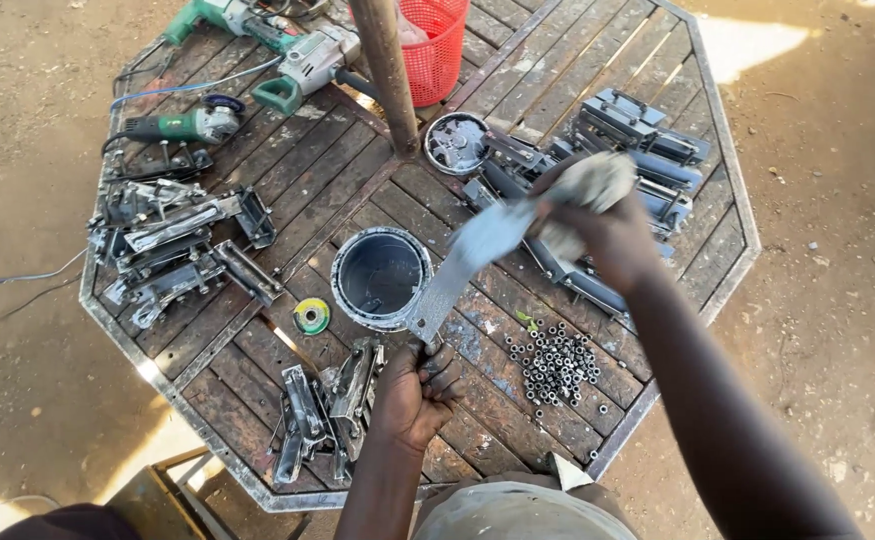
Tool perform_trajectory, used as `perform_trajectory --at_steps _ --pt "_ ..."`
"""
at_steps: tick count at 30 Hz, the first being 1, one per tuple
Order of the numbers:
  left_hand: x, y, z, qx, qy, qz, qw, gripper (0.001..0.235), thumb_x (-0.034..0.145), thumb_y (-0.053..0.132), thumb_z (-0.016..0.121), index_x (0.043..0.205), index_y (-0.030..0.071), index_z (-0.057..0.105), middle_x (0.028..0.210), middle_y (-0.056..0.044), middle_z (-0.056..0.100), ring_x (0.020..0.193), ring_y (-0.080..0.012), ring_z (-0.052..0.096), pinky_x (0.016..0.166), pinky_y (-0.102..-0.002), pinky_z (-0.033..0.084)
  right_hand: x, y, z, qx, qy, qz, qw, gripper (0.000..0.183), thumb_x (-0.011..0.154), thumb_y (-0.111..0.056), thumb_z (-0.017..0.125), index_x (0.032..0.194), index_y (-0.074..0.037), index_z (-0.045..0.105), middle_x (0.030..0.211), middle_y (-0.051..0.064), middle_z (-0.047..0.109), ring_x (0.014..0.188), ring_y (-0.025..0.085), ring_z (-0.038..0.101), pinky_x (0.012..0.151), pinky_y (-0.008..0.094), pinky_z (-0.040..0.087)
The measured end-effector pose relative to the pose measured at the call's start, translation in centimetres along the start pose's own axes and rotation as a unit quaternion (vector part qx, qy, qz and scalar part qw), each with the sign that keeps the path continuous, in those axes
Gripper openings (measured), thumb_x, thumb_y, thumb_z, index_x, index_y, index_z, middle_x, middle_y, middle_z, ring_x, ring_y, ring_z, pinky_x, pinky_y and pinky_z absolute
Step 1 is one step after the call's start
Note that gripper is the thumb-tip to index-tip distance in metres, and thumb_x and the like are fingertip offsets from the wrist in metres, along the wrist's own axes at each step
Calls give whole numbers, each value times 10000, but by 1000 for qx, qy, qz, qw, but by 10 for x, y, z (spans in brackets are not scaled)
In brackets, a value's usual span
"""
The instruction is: Applying a dark protective sealant or coating to metal parts using a brush and a rag.
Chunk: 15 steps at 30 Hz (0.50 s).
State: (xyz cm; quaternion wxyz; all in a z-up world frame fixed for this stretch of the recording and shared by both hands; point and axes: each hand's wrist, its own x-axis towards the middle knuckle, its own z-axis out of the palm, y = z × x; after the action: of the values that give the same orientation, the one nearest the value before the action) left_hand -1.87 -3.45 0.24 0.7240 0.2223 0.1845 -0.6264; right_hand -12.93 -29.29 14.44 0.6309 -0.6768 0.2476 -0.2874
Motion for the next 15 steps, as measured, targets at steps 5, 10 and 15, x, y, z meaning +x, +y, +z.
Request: perform_trajectory --at_steps 5,10,15 --pt "0 -2 17 50 -8 11 999 251 1025 145 491 775 171 474 576 81 270 472 -68 191 484 -270 165 -8 -5 23 -13 -45 138 989 153 926 -42 657 1077 -58 670 992 73 716 909 193 711 856 323 636" --pt "-10 1 8 5 -7 -1 1000 314 953 81 439 675 193 345 601 59 249 493 -88 180 506 -296 171 10 32 -21 -16 190 124 974 224 923 -184 694 1093 -120 562 1045 21 643 939 166 640 861 288 569" --pt "-4 -4 6 -58 -30 -42 997 300 1008 161 443 710 192 431 580 69 262 484 -75 182 494 -257 194 -16 67 -14 -93 64 224 968 86 944 -86 721 1030 -86 715 961 41 764 841 118 701 798 239 604"
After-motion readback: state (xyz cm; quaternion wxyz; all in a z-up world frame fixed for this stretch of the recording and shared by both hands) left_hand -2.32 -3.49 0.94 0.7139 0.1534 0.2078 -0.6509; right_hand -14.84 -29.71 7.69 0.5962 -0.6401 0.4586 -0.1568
